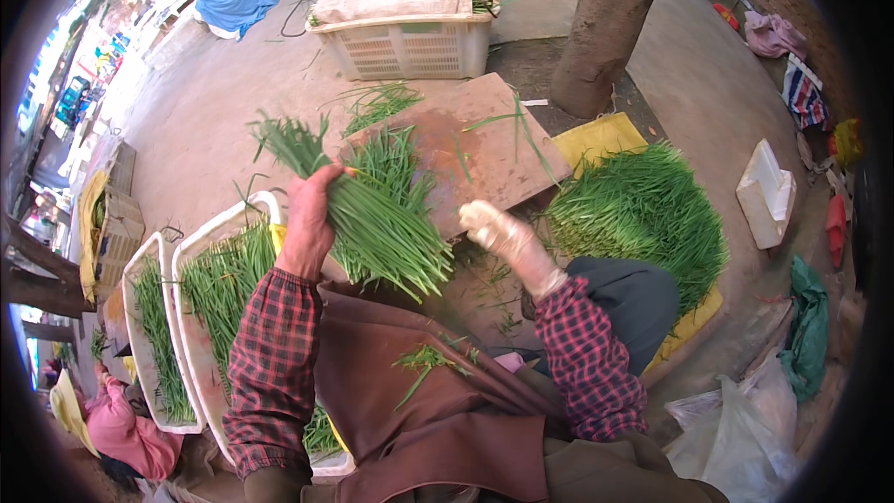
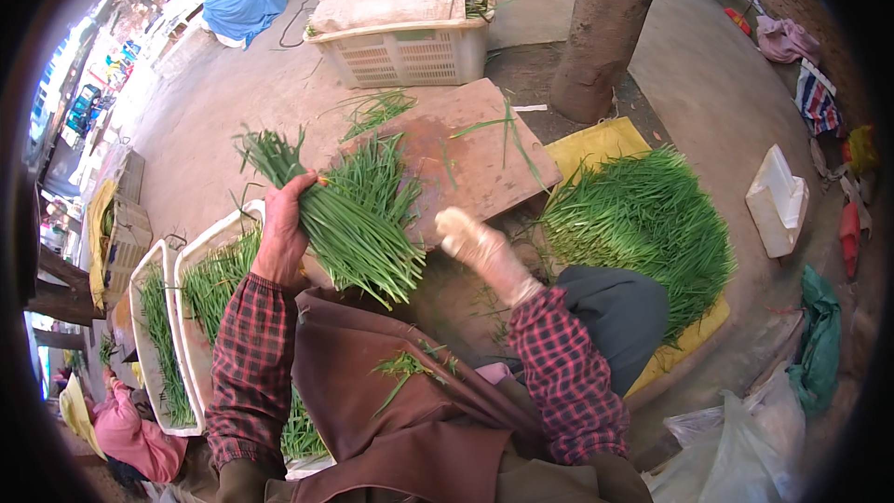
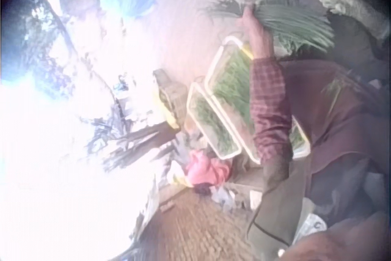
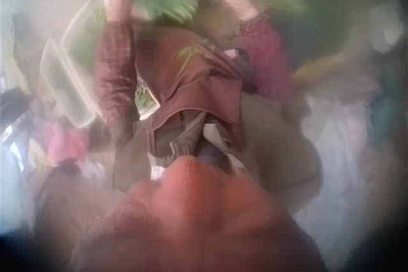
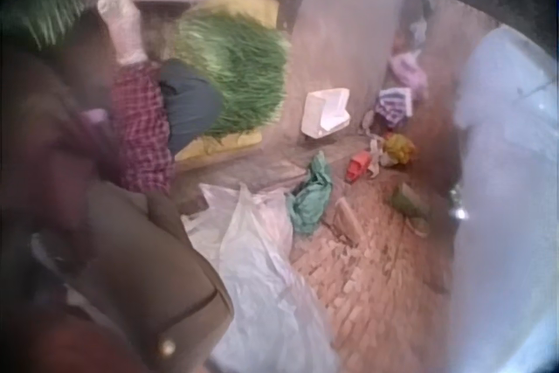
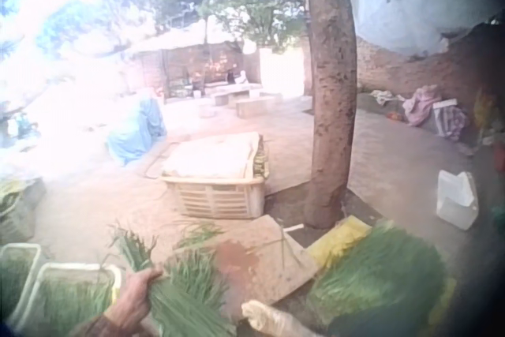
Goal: The person sorts bunches of green leeks by hand, removing outer layers and dead leaves before placing them into a white plastic crate.
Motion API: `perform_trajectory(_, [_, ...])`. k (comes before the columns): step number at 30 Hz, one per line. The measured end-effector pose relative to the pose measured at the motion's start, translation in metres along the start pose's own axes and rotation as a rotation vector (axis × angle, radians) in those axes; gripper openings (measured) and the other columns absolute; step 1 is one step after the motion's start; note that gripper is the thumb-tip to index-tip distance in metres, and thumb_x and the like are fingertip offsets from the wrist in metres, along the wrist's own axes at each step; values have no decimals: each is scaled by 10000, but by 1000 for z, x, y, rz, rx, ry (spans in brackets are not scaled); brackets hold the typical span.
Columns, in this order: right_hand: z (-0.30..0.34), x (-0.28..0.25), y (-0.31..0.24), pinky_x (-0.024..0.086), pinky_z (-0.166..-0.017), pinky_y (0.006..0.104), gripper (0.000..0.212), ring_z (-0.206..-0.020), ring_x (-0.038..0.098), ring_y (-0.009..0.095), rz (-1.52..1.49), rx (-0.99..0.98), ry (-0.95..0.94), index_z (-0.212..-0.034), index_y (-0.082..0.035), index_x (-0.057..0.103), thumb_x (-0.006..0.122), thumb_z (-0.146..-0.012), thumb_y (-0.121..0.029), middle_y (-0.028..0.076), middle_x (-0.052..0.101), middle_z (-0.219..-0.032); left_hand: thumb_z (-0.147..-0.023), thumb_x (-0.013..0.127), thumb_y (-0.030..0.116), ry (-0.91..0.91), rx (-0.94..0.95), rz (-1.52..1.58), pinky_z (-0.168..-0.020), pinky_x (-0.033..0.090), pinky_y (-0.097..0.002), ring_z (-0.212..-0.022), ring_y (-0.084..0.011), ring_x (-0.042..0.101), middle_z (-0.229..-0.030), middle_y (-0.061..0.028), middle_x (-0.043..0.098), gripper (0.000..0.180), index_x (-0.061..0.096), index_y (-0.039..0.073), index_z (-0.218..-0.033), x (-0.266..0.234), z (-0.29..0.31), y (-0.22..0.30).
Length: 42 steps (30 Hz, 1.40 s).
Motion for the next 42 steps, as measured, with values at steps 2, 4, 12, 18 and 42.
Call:
perform_trajectory(2, [10, 29, 27, 397, -1101, 332, 602, -1308, 500, 198, 33, 135, -11, -1452, 39, 410, 679, -956, -172, 147, 527, -1416, -889, 626, 84, 12, -60, 42, -675, 566, -318, -732, -202, 680, -827, -108, 692, 163, 630, -33, -1003, -26, -1, -4])
perform_trajectory(4, [9, 50, 38, 478, -987, 309, 461, -1147, 601, 174, 21, 205, 30, -1339, 44, 536, 682, -949, -153, 117, 634, -1250, -888, 603, 79, 40, -96, 69, -699, 569, -346, -739, -222, 682, -851, -141, 694, 204, 613, -64, -1032, -42, 3, -10])
perform_trajectory(12, [1, 40, 18, 529, -650, 276, 221, -683, 645, 143, -83, 177, 170, -1090, 57, 687, 622, -952, -102, 82, 712, -888, -930, 551, 143, -17, -115, -135, -664, 612, -429, -787, -265, 703, -1018, -195, 697, 287, 591, -67, -1121, -54, 43, -21])
perform_trajectory(18, [5, 32, 5, 534, -640, 273, 202, -682, 652, 140, -34, 132, 184, -1055, 67, 704, 625, -946, -83, 88, 718, -885, -946, 571, 174, -77, -171, -188, -714, 603, -375, -812, -238, 710, -962, -149, 703, 269, 600, -37, -1110, -51, 56, -23])
perform_trajectory(42, [6, 63, 4, 500, -709, 257, 139, -749, 629, 113, -236, 49, 332, -990, 35, 704, 623, -922, -55, 60, 717, -871, -963, 614, 215, 113, 116, -218, -668, 495, -281, -758, -111, 580, -855, -6, 590, 170, 596, 50, -1001, -58, 88, -5])
Point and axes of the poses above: each hand's wrist, its own z-axis away from the middle knuckle, its own x-axis out of the palm, y = z × x, the point moved 2 cm from there along -z, towards the middle knuckle
